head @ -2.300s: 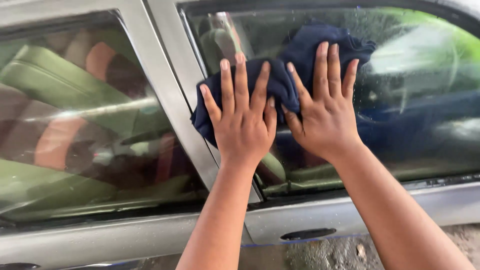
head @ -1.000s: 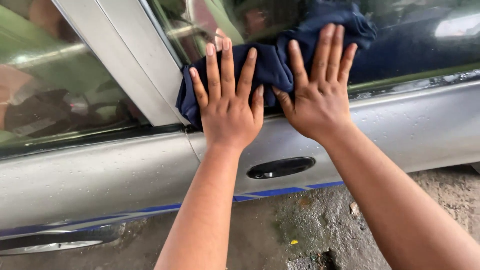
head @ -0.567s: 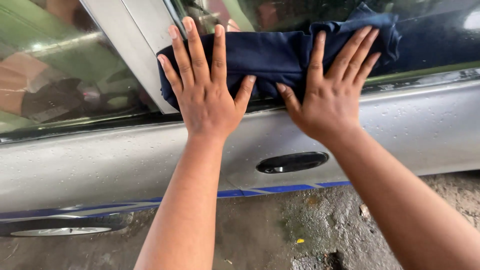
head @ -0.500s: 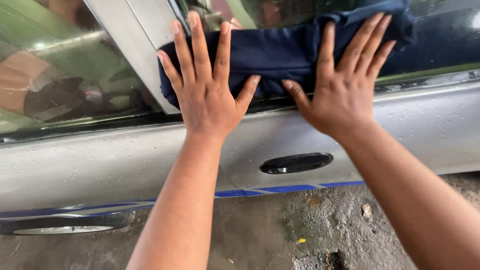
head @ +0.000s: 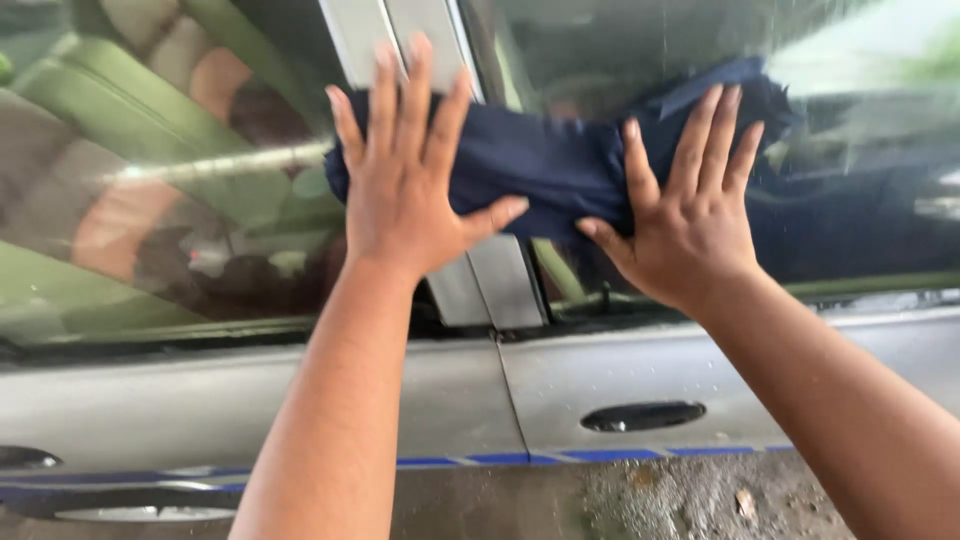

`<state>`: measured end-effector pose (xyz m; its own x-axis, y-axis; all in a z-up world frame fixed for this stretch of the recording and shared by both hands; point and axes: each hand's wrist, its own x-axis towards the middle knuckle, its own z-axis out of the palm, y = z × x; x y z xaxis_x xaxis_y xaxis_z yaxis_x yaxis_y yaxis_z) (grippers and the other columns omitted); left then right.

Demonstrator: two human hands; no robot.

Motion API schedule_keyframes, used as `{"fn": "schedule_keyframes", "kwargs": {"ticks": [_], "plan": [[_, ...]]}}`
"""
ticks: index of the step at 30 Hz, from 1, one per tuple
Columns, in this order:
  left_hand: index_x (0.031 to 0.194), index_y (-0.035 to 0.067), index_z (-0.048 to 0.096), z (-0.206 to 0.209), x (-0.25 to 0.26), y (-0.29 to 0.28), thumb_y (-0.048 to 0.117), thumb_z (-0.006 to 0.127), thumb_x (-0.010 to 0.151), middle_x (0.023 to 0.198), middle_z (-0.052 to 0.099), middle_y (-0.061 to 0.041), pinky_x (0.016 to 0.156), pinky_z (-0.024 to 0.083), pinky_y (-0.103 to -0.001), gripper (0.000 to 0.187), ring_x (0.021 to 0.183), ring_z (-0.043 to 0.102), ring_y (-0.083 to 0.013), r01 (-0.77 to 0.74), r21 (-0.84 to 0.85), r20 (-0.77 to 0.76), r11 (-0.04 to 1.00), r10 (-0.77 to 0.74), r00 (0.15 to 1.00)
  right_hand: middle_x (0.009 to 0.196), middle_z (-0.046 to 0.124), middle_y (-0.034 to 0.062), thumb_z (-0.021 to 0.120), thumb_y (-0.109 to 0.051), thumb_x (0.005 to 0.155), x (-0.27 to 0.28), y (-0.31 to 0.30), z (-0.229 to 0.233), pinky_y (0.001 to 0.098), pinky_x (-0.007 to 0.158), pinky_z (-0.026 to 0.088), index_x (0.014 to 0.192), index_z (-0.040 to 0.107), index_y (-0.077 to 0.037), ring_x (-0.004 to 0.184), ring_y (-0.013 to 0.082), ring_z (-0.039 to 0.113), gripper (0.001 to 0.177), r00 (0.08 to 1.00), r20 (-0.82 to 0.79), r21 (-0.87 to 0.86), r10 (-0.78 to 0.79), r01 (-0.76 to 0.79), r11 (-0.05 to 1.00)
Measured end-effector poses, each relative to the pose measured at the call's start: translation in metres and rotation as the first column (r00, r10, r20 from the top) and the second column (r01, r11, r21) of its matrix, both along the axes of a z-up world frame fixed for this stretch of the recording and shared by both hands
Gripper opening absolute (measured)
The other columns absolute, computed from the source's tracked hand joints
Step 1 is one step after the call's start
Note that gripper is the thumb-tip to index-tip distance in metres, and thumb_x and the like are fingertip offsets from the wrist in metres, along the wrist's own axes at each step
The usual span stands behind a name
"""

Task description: The person uses a blue cloth to wipe the exterior of a silver car, starting with the rear window and moving along the side windows and body panels. The person wipes the glass and painted surfaces to remove water or residue.

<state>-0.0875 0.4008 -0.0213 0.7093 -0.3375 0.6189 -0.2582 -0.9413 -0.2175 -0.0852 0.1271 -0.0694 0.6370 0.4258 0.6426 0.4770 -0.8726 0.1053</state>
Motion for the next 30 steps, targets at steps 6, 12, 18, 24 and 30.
{"fn": "schedule_keyframes", "kwargs": {"ticks": [6,12,18,24,30], "plan": [[0.17,0.024,0.013,0.031,0.009,0.041,0.091,0.059,0.094,0.172,-0.004,-0.013,0.127,-0.001,-0.067,0.111,0.161,-0.001,-0.0346,-0.069,-0.049,-0.111,0.996,0.063,0.992,0.155,-0.015,0.0441,0.026,-0.08,0.094,0.025,0.038,0.051,0.0803,0.117,0.0,0.169,0.013,-0.002,0.146,0.0555,-0.019,0.11,0.963,-0.212,0.003,-0.166,0.17,0.985],[0.17,0.022,0.01,0.085,0.032,0.075,0.092,0.044,0.095,0.171,-0.008,-0.014,0.126,-0.002,-0.067,0.109,0.159,-0.006,-0.0347,-0.167,-0.094,-0.107,0.981,0.157,0.982,0.154,-0.025,0.038,0.024,-0.082,0.093,0.05,0.087,0.121,0.0747,0.119,-0.005,0.169,-0.003,-0.009,0.145,0.0506,-0.025,0.108,0.903,-0.335,0.018,-0.271,0.294,0.956],[0.17,0.022,0.01,0.114,0.056,0.097,0.092,0.036,0.094,0.171,-0.007,-0.013,0.126,-0.004,-0.068,0.107,0.159,-0.007,-0.0339,-0.154,-0.137,-0.083,0.979,0.143,0.986,0.156,-0.027,0.0343,0.026,-0.078,0.095,0.06,0.122,0.151,0.0726,0.119,-0.005,0.169,-0.006,-0.013,0.144,0.0459,-0.029,0.103,0.854,-0.413,0.102,-0.318,0.39,0.915],[0.168,0.014,-0.002,0.131,0.07,0.113,0.089,0.028,0.1,0.174,-0.007,-0.013,0.128,-0.002,-0.064,0.105,0.16,-0.008,-0.0328,-0.229,-0.135,-0.065,0.964,0.222,0.973,0.156,-0.028,0.0355,0.021,-0.076,0.095,0.067,0.166,0.182,0.073,0.117,-0.009,0.167,-0.01,-0.019,0.144,0.0473,-0.03,0.097,0.814,-0.488,0.141,-0.313,0.428,0.893],[0.169,0.016,-0.001,0.146,0.078,0.146,0.082,0.033,0.108,0.174,-0.007,-0.013,0.129,-0.001,-0.064,0.096,0.161,-0.007,-0.0337,-0.239,-0.121,-0.036,0.964,0.236,0.971,0.159,-0.017,0.0376,0.023,-0.063,0.106,0.076,0.206,0.178,0.0772,0.117,0.0,0.168,0.0,-0.016,0.148,0.0571,-0.016,0.082,0.91,-0.319,0.22,-0.264,0.342,0.913]]}}
